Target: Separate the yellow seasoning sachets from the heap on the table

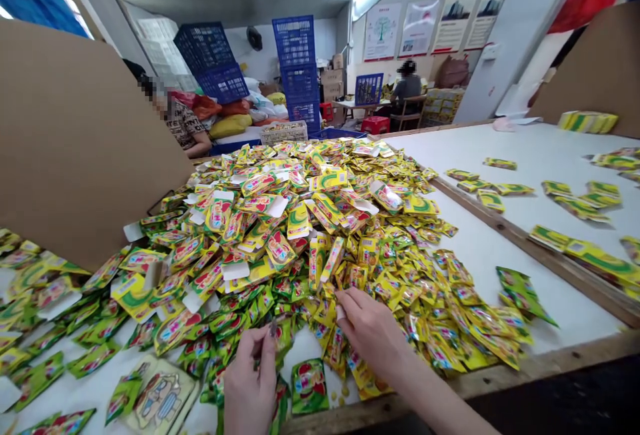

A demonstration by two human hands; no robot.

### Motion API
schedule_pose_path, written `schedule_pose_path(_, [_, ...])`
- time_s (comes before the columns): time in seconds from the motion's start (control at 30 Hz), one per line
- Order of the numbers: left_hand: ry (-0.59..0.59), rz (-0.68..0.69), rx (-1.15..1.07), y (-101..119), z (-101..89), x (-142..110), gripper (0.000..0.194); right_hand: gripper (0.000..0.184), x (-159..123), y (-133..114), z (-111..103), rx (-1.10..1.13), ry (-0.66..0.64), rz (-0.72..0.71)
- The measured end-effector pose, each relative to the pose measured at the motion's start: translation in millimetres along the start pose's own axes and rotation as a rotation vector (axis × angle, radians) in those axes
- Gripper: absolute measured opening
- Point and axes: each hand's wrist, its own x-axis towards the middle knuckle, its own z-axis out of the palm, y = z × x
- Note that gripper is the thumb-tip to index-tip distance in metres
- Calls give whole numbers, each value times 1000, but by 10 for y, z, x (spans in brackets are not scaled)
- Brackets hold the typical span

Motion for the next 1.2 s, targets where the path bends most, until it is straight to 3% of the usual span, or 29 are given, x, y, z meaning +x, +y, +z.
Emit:
schedule_pose_path(0.07, [6,-115,-107,81,110,-47,25,29,-62,-152,-60,30,134,6])
schedule_pose_path(0.13, [-11,-145,-224,198,222,-75,26,30,-97,-348,-75,23,236,-39])
schedule_pose_path(0.23, [-88,-241,-501,355,307,-60,30,33,-116,-552,-22,-32,292,-122])
schedule_pose_path(0.3, [-192,-351,-702,388,302,-25,41,36,-147,-565,-2,-3,283,-182])
schedule_pose_path(0.37, [-291,-437,-833,363,266,3,49,39,-209,-492,-36,163,210,-247])
schedule_pose_path(0.43, [-341,-457,-860,328,219,6,43,47,-278,-373,-124,381,171,-182])
schedule_pose_path(0.5, [-383,-393,-828,329,184,-14,34,63,-321,-247,-238,561,178,53])
schedule_pose_path(0.57, [-428,-239,-766,386,173,-33,27,70,-319,-141,-342,789,84,282])
schedule_pose_path(0.67, [-471,87,-630,545,215,24,22,42,-269,-26,-423,1264,-194,416])
schedule_pose_path(0.7, [-474,170,-569,606,246,80,24,32,-257,6,-429,1373,-227,458])
schedule_pose_path(0.77, [-441,279,-388,719,333,243,29,24,-254,71,-426,1450,-172,572])
schedule_pose_path(0.87, [-261,358,85,823,507,535,36,27,-302,184,-419,1411,-65,696])
schedule_pose_path(0.93, [-179,386,362,836,607,682,36,30,-346,279,-439,1392,-7,751])
schedule_pose_path(1.0, [-164,410,460,818,647,754,25,29,-378,391,-484,1387,13,760])
schedule_pose_path(1.1, [-133,457,445,778,550,754,16,22,-371,557,-569,1380,-24,646])
schedule_pose_path(1.2, [-168,554,361,750,315,698,18,18,-273,624,-608,1343,-26,525])
